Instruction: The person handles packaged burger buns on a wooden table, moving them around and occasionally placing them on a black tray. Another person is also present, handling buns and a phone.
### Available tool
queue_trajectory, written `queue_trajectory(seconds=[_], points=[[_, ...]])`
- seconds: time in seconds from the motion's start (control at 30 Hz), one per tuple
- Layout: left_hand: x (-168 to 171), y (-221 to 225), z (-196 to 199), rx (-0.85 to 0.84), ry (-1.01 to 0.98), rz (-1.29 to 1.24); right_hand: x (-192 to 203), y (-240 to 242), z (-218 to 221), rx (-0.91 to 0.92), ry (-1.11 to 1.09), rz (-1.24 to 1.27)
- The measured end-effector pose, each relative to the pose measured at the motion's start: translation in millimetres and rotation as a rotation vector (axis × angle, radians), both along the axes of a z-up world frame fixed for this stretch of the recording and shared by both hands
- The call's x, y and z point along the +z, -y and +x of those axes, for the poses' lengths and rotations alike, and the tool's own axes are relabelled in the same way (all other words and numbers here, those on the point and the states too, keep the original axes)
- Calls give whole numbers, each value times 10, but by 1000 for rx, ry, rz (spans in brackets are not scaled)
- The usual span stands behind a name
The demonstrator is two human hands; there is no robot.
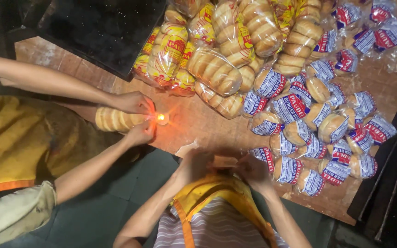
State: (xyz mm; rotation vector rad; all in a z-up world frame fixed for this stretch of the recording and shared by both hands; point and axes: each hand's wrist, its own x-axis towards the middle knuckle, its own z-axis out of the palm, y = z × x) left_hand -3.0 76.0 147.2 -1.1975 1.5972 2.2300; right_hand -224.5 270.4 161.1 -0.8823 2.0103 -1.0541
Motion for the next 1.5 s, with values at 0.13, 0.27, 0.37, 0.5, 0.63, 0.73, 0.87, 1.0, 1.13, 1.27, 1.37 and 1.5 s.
queue_trajectory(seconds=[0.13, 0.27, 0.37, 0.5, 0.63, 0.73, 0.87, 1.0, 1.13, 1.27, 1.37, 1.5], points=[[-153, -418, -254, -159, -244, -364, -357, -133, 33, 30, 158, -117], [-51, -429, -543, -296, -500, -820, -876, -97, -205, -80, 553, -274], [-65, -284, -712, -443, -649, -1129, -689, 96, -223, -77, 488, -201], [-133, -281, -682, -525, -493, -1274, -704, 191, -244, 6, 542, -129], [-26, -311, -633, -446, -532, -1257, -991, 145, -344, 84, 550, -191], [-100, -358, -684, -333, -694, -1242, -985, 202, -291, 100, 579, -178], [-303, -375, -719, -575, -652, -1226, -1038, 246, -229, 305, 603, -13], [-303, -269, -664, -507, -687, -1139, -776, 268, -327, 258, 499, -33], [-252, -211, -648, -464, -592, -1049, -368, 360, -226, 503, 352, -117], [-21, -136, -640, -385, -599, -760, -915, 259, -180, 392, 189, -38], [-257, -57, -559, -270, -484, -444, -1054, 225, -217, 337, 191, -95], [-718, 75, -414, -448, -338, -645, -784, 215, -104, 197, 155, -36]])
